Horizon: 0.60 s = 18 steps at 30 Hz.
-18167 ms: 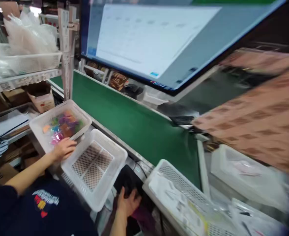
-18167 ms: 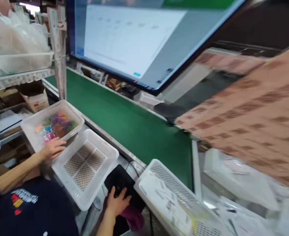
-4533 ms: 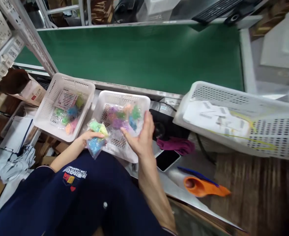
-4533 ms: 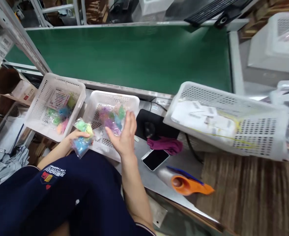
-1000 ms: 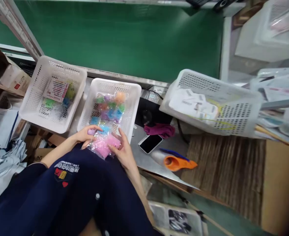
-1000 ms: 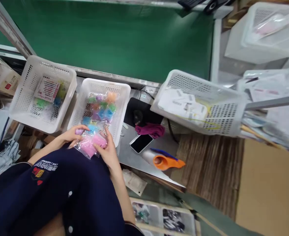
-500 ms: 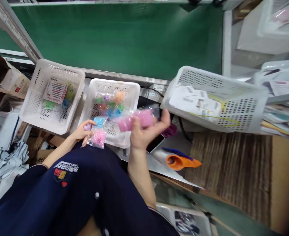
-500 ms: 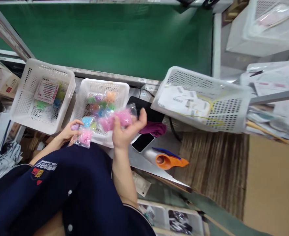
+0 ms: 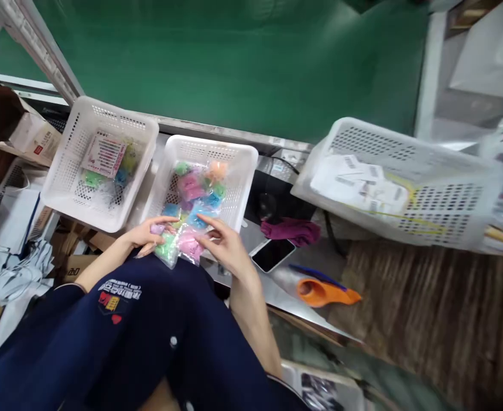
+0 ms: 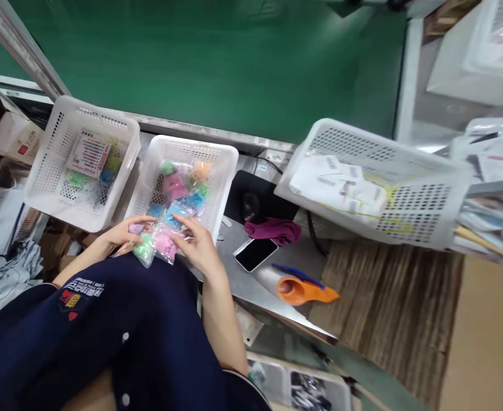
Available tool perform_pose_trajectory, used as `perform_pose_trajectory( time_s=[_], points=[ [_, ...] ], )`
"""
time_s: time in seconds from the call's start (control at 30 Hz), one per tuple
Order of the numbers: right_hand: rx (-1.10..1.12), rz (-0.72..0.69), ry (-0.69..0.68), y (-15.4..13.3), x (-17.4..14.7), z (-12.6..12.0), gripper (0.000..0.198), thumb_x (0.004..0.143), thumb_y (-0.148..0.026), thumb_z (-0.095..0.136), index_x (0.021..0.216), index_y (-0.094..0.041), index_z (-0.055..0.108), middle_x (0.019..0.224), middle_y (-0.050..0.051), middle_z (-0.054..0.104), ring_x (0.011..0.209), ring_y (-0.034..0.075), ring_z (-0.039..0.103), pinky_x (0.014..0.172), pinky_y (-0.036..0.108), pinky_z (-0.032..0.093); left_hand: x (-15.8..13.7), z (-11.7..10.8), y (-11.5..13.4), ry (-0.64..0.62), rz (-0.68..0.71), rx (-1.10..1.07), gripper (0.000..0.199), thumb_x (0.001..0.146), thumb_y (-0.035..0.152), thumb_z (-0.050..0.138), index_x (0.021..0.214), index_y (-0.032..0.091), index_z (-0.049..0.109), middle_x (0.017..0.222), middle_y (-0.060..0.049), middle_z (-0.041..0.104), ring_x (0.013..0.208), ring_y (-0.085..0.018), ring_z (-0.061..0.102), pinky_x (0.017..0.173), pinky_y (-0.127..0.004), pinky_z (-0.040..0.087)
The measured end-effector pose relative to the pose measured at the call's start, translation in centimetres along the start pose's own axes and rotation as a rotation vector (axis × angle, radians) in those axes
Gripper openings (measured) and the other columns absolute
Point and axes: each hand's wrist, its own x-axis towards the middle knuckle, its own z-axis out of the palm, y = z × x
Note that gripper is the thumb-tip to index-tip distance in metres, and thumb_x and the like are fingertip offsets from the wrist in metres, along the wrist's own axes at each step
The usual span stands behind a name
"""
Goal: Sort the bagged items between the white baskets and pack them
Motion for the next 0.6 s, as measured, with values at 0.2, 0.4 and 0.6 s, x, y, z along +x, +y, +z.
perform_pose_trajectory(
  time_s=[0.2,0.4,0.6],
  points=[
    [-0.115,-0.107,0.594,0.1,3.5,-2.1,0.102,0.091,-0.072,0.079,0.175,-0.029,0.039,0.172,0.020,0.043,0.139,0.039,0.064,0.106,0.055,0.063,1.5,0.5,-0.1,0.191,0.086,-0.100,0.080,0.063,0.020,0.096,0.139,0.021,0.070,0.110,-0.005,0.075,0.075,-0.012,0.064,0.064,-0.022,0.050],
    [0.111,0.156,0.141,2.4,4.7,3.2,0.119,0.080,-0.084,0.078,0.171,-0.022,0.036,0.161,0.025,0.058,0.146,0.041,0.061,0.111,0.058,0.061,2.8,1.1,1.0,0.386,0.237,-0.106,0.067,0.064,0.015,0.084,0.129,0.022,0.071,0.117,-0.006,0.076,0.105,-0.022,0.073,0.090,-0.030,0.059],
    [0.051,0.105,0.131,1.6,2.6,4.6,0.064,0.084,-0.082,0.074,0.100,-0.021,0.074,0.093,0.007,0.076,0.086,0.028,0.069,0.090,0.046,0.061,1.9,1.6,0.6,0.340,0.116,-0.200,0.072,0.057,0.013,0.079,0.128,0.024,0.070,0.141,-0.011,0.072,0.132,-0.034,0.070,0.099,-0.042,0.064]
  ],
)
